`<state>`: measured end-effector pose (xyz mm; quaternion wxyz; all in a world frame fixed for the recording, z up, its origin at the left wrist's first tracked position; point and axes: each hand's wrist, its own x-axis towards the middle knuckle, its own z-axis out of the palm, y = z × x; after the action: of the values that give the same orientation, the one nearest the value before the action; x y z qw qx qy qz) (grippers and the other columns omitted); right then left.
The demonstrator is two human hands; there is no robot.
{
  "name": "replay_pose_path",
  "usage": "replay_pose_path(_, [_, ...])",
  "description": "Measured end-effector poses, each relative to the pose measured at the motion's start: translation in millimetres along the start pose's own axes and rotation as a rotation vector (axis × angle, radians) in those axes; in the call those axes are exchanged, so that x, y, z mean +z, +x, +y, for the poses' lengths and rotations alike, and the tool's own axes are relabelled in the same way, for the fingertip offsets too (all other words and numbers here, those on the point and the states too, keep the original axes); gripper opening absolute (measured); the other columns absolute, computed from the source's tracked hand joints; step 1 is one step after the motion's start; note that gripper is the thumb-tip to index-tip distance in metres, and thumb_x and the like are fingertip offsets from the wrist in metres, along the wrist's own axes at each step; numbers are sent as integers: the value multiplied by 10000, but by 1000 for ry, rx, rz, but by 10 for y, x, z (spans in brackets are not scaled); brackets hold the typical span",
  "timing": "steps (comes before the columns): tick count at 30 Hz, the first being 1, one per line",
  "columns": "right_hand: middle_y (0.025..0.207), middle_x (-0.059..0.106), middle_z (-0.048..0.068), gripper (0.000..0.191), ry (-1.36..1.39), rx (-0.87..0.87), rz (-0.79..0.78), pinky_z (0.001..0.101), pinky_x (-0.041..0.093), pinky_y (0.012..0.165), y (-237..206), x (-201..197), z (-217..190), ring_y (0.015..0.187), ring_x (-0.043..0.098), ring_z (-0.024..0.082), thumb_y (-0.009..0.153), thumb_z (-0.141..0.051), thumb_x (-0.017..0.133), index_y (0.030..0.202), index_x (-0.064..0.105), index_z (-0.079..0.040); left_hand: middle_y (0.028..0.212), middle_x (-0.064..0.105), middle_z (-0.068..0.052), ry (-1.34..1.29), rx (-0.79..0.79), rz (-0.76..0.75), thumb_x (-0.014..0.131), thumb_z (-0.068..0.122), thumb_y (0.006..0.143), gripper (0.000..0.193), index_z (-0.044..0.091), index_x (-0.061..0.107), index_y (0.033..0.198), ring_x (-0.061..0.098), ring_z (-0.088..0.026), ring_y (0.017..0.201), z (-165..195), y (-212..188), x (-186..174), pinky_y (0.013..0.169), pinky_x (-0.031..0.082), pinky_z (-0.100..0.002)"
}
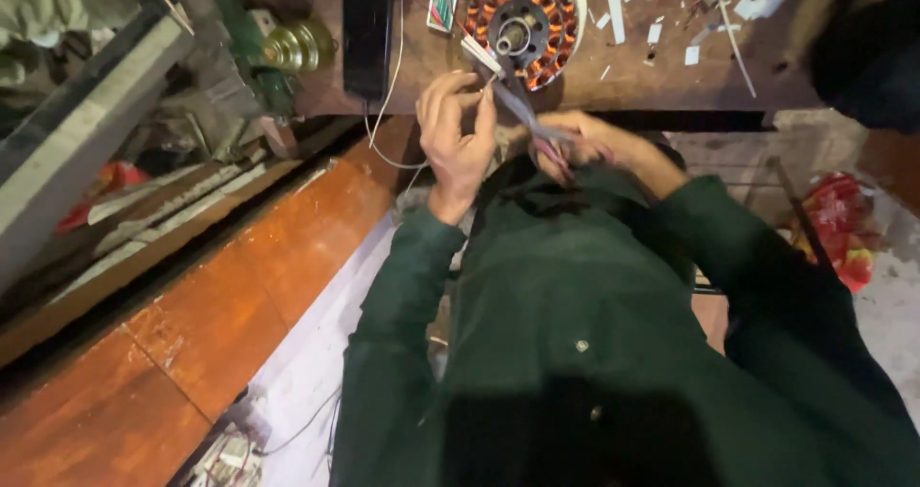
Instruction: The person works at a cluttered workbench, manipulating copper-wound stator components and white insulating strips. They use scissors to cut the strips and tie them around the stator windings, handling the components one at a time.
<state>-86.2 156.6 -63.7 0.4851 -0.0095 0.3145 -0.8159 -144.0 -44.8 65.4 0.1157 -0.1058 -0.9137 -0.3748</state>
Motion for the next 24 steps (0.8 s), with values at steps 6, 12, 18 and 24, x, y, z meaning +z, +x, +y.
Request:
replay_pose_path(6, [924,672,55,504,108,-153,-136,273,553,730,300,33,-215,808,676,150,877,-327,800,1212,572,-26,1104,774,-131,-96,-218,-68,715,-2,899,119,20,600,874,686,-246,943,26,-93,84,787,553,-342])
replay_pose_path(12, [905,662,22,403,-206,-127,17,259,560,731,353,37,-217,809,654,97,845,-110,764,1192,583,-13,1047,787,-102,-401,-413,-62,669,-5,951,135,12,556,878,664,-77,773,-202,-54,144,693,551,-252])
replay_pose_path(18, [860,626,13,370,-316,-155,211,264,543,651,340,193,-252,745,620,76,772,-77,818,1085,637,-1,998,766,-77,-599,-502,-197,688,1,949,179,34,530,873,585,-56,761,-584,-187,195,666,466,-215])
replay_pose_path(24, [1059,693,152,842,-992,-667,421,378,572,786,-361,639,-587,906,696,248,650,-291,972,1321,552,-6,1254,710,-185,-704,-539,-84,707,-7,987,153,41,569,943,672,-180,1118,-745,-302,141,995,542,-300])
